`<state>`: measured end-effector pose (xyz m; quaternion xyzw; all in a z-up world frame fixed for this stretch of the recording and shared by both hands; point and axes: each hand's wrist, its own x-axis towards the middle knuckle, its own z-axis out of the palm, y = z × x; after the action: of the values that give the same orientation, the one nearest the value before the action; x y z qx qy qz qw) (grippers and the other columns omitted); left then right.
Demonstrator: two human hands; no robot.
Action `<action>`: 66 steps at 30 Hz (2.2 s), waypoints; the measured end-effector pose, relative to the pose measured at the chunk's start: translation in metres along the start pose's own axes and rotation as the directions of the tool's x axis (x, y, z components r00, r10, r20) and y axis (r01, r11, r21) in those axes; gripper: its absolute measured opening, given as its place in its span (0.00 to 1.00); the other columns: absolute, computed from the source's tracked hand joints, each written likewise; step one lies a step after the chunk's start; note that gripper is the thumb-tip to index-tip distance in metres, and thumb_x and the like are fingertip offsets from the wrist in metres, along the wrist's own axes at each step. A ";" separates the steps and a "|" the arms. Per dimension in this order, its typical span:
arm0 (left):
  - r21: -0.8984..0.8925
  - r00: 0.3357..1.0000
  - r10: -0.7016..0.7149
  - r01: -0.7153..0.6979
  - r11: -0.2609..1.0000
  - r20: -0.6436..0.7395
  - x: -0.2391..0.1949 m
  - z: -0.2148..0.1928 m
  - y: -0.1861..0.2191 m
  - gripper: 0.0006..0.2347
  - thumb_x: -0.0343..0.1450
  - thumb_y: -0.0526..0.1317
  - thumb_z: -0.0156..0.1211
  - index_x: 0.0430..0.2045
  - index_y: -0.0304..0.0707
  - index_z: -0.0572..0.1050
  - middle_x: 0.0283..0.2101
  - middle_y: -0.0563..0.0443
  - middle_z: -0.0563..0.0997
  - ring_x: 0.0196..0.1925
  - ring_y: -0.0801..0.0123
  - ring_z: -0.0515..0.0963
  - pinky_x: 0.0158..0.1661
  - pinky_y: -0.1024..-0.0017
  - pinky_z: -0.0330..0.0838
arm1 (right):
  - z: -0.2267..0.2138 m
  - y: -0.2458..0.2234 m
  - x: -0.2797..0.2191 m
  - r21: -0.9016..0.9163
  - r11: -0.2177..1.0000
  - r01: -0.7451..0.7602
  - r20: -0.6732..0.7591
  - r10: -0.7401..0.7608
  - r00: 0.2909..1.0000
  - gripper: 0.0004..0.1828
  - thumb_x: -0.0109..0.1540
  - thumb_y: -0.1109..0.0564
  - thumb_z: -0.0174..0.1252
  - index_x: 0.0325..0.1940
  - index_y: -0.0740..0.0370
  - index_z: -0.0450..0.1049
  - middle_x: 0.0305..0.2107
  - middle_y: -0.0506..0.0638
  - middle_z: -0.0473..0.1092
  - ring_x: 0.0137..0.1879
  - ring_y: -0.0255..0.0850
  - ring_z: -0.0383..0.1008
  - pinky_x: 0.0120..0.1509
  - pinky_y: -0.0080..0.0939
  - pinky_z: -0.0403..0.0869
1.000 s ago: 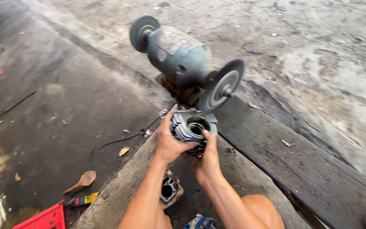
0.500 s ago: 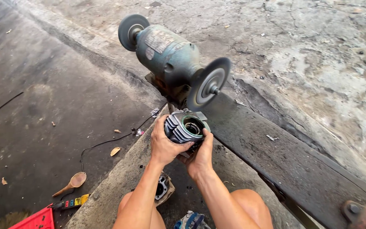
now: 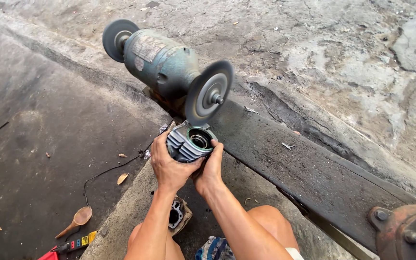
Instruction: Cleaning a motorcycle engine cylinder head using a bench grinder
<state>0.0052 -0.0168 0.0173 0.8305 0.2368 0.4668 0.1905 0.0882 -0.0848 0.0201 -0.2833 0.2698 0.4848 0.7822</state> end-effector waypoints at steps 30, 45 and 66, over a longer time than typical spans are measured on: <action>-0.178 0.990 -0.140 0.140 0.974 0.016 -0.016 0.010 -0.012 0.42 0.45 0.46 0.85 0.52 0.29 0.69 0.45 0.30 0.75 0.49 0.36 0.78 0.53 0.50 0.68 | 0.001 -0.004 -0.037 -0.266 0.953 0.141 -0.005 -0.148 0.989 0.33 0.61 0.34 0.54 0.62 0.54 0.59 0.48 0.60 0.62 0.49 0.57 0.72 0.50 0.65 0.77; 0.038 0.998 0.036 -0.034 0.999 -0.050 0.000 -0.006 -0.005 0.42 0.43 0.45 0.83 0.52 0.30 0.68 0.46 0.35 0.74 0.49 0.41 0.77 0.53 0.52 0.70 | 0.009 0.007 -0.011 -0.075 0.997 -0.001 0.082 0.007 0.997 0.29 0.57 0.34 0.51 0.52 0.55 0.72 0.36 0.52 0.77 0.40 0.47 0.80 0.40 0.50 0.78; 0.129 0.974 0.207 -0.195 0.972 -0.091 -0.013 -0.030 -0.017 0.43 0.47 0.53 0.83 0.52 0.28 0.67 0.47 0.35 0.74 0.49 0.45 0.77 0.52 0.52 0.70 | -0.026 -0.006 0.000 -0.777 0.498 0.384 0.273 -0.283 0.920 0.29 0.51 0.43 0.71 0.48 0.64 0.81 0.40 0.60 0.77 0.47 0.49 0.79 0.37 0.44 0.82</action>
<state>-0.0305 -0.0079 0.0141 0.8346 0.1884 0.5114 0.0798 0.0903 -0.1056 0.0032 -0.6318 -0.0884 0.4081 0.6531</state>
